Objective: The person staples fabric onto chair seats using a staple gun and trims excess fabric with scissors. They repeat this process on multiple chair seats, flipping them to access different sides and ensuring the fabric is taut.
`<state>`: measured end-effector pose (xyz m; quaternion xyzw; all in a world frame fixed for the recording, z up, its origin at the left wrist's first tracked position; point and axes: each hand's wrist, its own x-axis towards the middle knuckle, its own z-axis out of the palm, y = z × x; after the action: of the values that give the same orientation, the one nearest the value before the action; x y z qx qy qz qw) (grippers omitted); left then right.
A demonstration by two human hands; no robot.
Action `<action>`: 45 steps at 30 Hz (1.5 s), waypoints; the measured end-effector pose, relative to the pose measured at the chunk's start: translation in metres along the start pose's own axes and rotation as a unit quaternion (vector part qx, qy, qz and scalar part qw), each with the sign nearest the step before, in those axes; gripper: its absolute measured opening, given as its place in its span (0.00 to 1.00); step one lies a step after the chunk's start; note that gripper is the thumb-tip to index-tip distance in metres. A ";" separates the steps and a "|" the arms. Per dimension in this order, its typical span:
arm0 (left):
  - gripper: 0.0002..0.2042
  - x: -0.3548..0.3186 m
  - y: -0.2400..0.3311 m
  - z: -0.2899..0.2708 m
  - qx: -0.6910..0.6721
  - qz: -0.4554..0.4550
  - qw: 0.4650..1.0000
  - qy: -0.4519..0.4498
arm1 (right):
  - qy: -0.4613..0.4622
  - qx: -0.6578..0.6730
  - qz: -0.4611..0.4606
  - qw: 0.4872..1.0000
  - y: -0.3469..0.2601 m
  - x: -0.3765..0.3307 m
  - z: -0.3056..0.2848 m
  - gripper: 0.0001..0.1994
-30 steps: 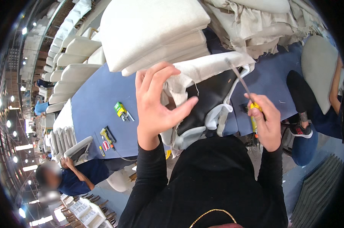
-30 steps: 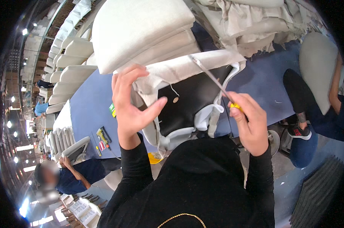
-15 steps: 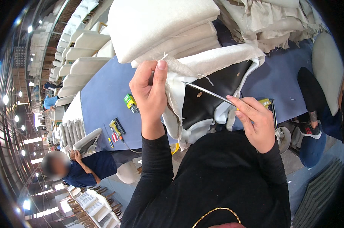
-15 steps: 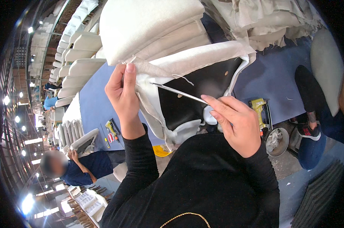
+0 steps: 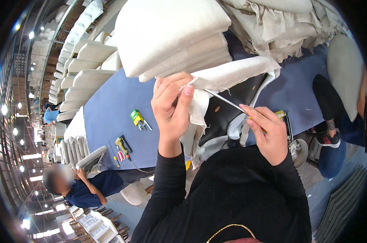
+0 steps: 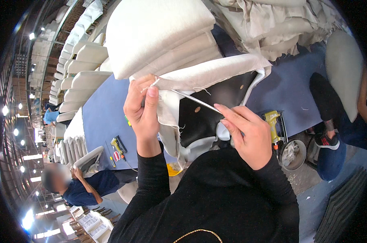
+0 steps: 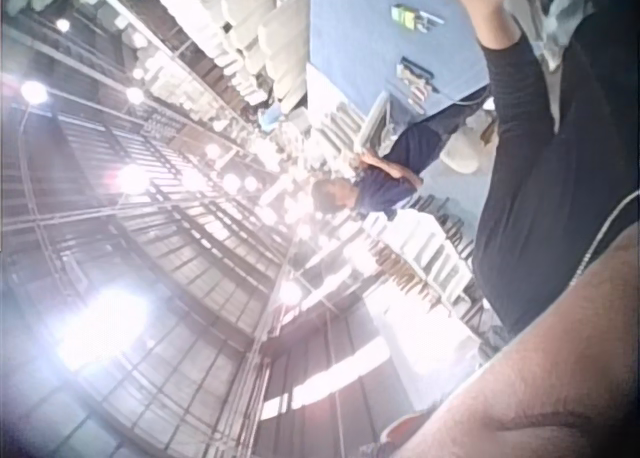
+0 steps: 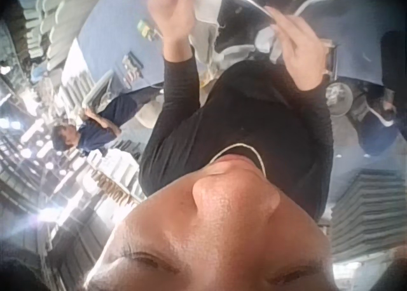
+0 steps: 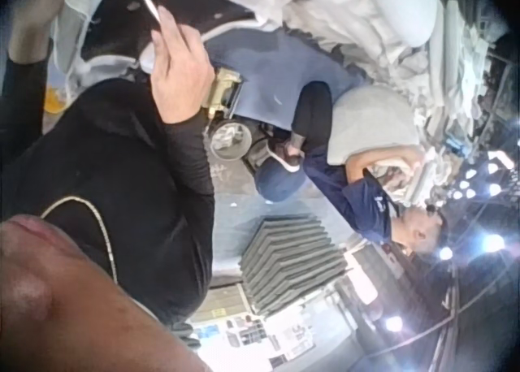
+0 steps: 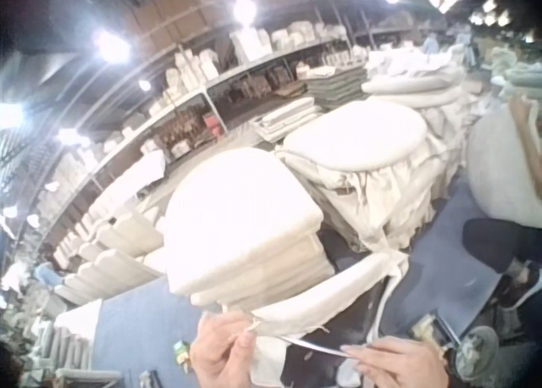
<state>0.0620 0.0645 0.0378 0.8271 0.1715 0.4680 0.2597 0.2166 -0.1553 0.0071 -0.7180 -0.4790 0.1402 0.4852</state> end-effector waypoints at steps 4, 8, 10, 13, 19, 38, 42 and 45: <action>0.06 -0.002 0.002 -0.003 -0.018 0.042 0.998 -0.047 | 0.016 0.011 0.001 1.000 -0.003 -0.004 0.000 0.18; 0.14 -0.002 0.004 -0.010 -0.132 0.058 0.984 -0.107 | 0.018 -0.020 -0.016 1.000 -0.005 -0.009 -0.016 0.19; 0.17 0.000 0.012 -0.010 -0.181 0.047 0.974 -0.131 | 0.016 -0.057 -0.020 0.998 -0.005 -0.018 -0.031 0.19; 0.32 -0.004 0.014 -0.002 -0.215 -0.048 0.955 -0.197 | 0.011 -0.127 -0.030 0.991 -0.006 -0.033 -0.051 0.20; 0.36 -0.023 0.042 0.021 -0.222 -0.069 0.949 -0.214 | -0.018 -0.190 -0.067 0.979 0.005 -0.066 -0.103 0.21; 0.39 -0.044 0.072 0.032 -0.208 -0.073 0.938 -0.268 | -0.053 -0.296 -0.054 0.952 -0.050 -0.085 -0.138 0.24; 0.36 -0.044 0.076 0.026 -0.187 -0.078 0.937 -0.285 | -0.052 -0.311 -0.053 0.948 -0.058 -0.089 -0.141 0.28; 0.36 -0.046 0.074 0.027 -0.194 -0.074 0.941 -0.267 | -0.045 -0.327 -0.056 0.942 -0.061 -0.090 -0.141 0.28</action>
<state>0.0652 -0.0266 0.0391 0.8404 0.0629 0.2331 0.4852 0.2311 -0.3045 0.1032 -0.8021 -0.5592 -0.0189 0.2087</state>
